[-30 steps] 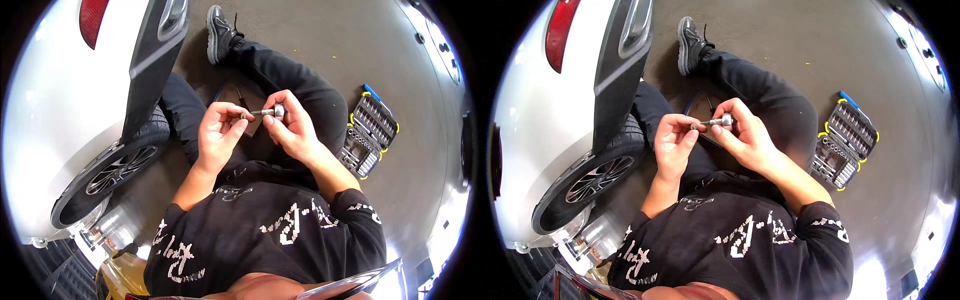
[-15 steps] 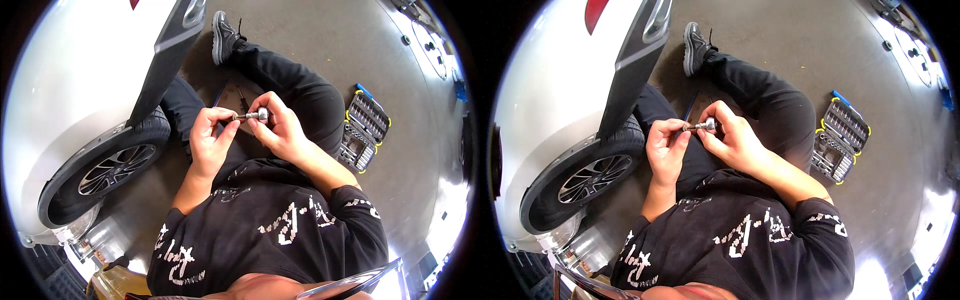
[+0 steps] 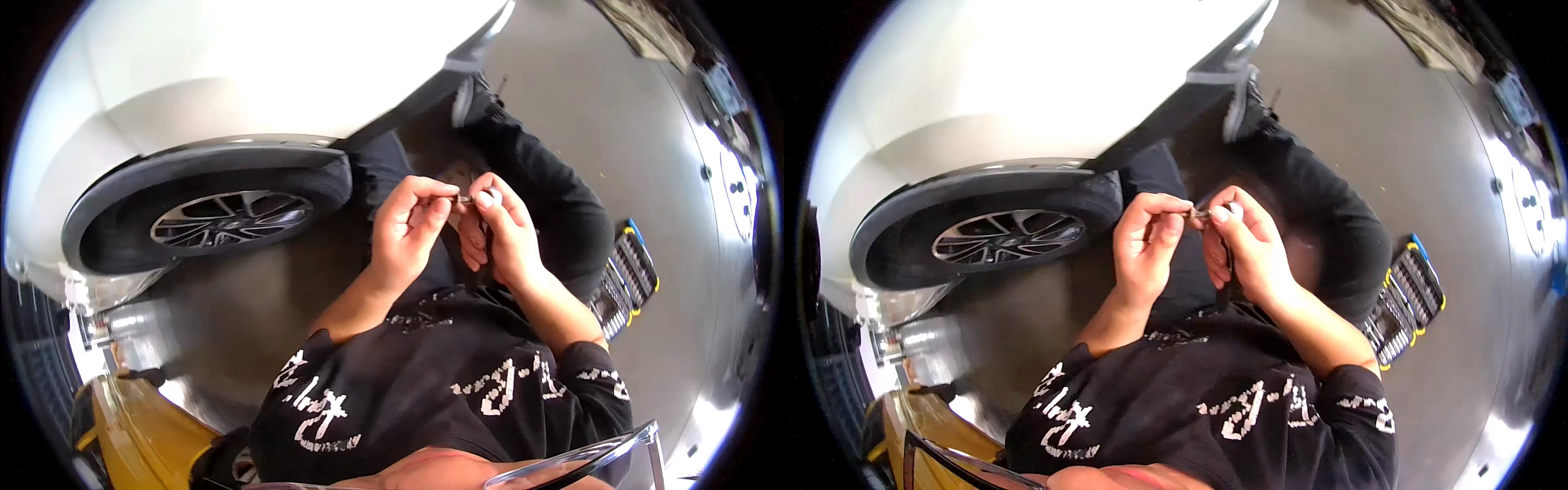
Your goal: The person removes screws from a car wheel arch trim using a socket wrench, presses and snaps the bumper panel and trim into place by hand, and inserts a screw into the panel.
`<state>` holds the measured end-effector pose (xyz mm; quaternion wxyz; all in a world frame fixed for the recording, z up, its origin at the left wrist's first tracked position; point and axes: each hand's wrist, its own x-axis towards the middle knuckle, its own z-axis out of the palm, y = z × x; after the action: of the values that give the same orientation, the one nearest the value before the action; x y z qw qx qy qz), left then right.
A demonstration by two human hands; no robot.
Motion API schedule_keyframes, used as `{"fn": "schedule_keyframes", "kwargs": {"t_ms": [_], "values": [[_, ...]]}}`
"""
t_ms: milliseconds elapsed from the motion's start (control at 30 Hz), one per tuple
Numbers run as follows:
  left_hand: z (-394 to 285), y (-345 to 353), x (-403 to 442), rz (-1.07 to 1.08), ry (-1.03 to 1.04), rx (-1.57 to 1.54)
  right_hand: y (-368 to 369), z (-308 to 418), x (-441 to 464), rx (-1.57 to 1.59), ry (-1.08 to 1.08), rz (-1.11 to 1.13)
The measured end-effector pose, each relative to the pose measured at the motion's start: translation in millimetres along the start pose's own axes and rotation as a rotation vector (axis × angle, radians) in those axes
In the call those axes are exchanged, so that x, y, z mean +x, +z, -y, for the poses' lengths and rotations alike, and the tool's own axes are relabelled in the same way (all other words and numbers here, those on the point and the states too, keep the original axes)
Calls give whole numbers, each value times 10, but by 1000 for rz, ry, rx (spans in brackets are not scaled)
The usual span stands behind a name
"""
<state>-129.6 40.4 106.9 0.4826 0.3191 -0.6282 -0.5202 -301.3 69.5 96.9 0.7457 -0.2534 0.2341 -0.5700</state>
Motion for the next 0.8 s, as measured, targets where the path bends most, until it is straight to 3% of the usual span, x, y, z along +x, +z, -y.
{"fn": "schedule_keyframes", "kwargs": {"t_ms": [67,233,333,400,467,600,733,800], "values": [[-20,-78,2,-10,55,-115,106,-18,62,56,59,47],[-200,-312,-7,-137,191,26,327,-29,143,217,186,93],[-173,-736,61,-398,544,105,364,-59,174,213,199,130],[-340,-944,108,-777,524,118,335,-56,176,203,205,136],[-594,-1062,250,-859,556,81,356,-52,187,189,200,121],[-826,-1265,263,-645,414,34,397,-44,210,171,163,101],[-873,-1348,231,-684,333,-88,450,-3,245,93,79,74],[-918,-1395,219,-673,338,-324,467,19,256,67,49,73]]}}
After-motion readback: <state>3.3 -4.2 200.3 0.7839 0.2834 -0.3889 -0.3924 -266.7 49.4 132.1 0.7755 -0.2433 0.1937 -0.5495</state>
